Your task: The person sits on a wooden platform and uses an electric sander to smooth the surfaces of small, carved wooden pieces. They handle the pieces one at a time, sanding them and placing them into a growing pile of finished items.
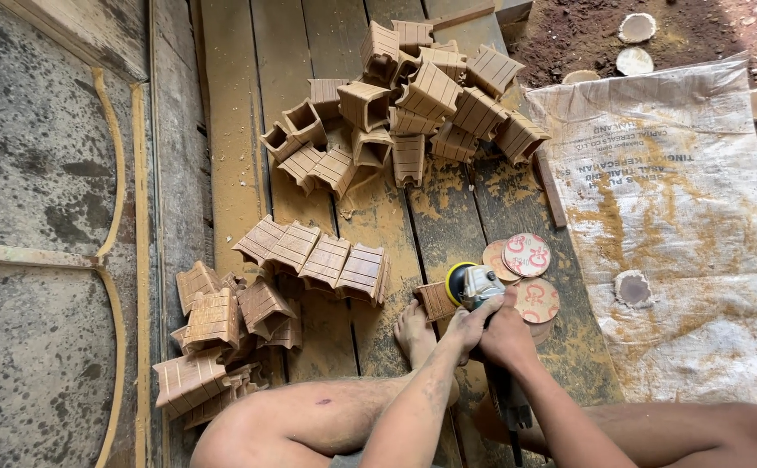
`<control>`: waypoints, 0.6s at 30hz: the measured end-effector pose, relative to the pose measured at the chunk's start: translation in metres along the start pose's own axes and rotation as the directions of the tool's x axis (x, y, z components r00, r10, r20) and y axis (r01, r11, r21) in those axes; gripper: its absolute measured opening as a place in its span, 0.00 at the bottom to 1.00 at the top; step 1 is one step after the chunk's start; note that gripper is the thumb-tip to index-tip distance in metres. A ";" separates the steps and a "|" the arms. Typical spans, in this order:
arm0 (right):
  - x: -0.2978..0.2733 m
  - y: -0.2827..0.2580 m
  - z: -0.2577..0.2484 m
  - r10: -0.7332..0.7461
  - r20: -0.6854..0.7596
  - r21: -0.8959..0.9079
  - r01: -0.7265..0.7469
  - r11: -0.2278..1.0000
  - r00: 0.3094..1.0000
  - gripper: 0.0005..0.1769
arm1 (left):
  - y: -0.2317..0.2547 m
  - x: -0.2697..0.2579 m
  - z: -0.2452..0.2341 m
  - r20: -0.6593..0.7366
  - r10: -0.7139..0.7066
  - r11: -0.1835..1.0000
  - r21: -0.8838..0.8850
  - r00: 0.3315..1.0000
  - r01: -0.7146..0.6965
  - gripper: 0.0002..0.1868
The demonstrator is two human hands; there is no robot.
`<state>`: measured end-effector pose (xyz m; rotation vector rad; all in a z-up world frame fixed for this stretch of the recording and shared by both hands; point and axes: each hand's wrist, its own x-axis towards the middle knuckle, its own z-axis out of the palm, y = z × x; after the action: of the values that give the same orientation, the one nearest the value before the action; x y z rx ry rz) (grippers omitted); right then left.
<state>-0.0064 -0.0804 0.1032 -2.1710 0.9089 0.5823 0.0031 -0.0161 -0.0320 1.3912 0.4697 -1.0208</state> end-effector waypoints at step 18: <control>0.009 0.039 0.072 -0.115 0.227 -0.170 0.156 0.973 0.967 0.63 | 0.000 -0.061 -0.048 -0.522 0.448 0.867 0.451 0.726 -0.211 0.63</control>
<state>-0.0392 -0.0504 0.0332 -2.2599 0.6036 0.8454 -0.0153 0.0476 0.0075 2.0753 0.4828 -0.3277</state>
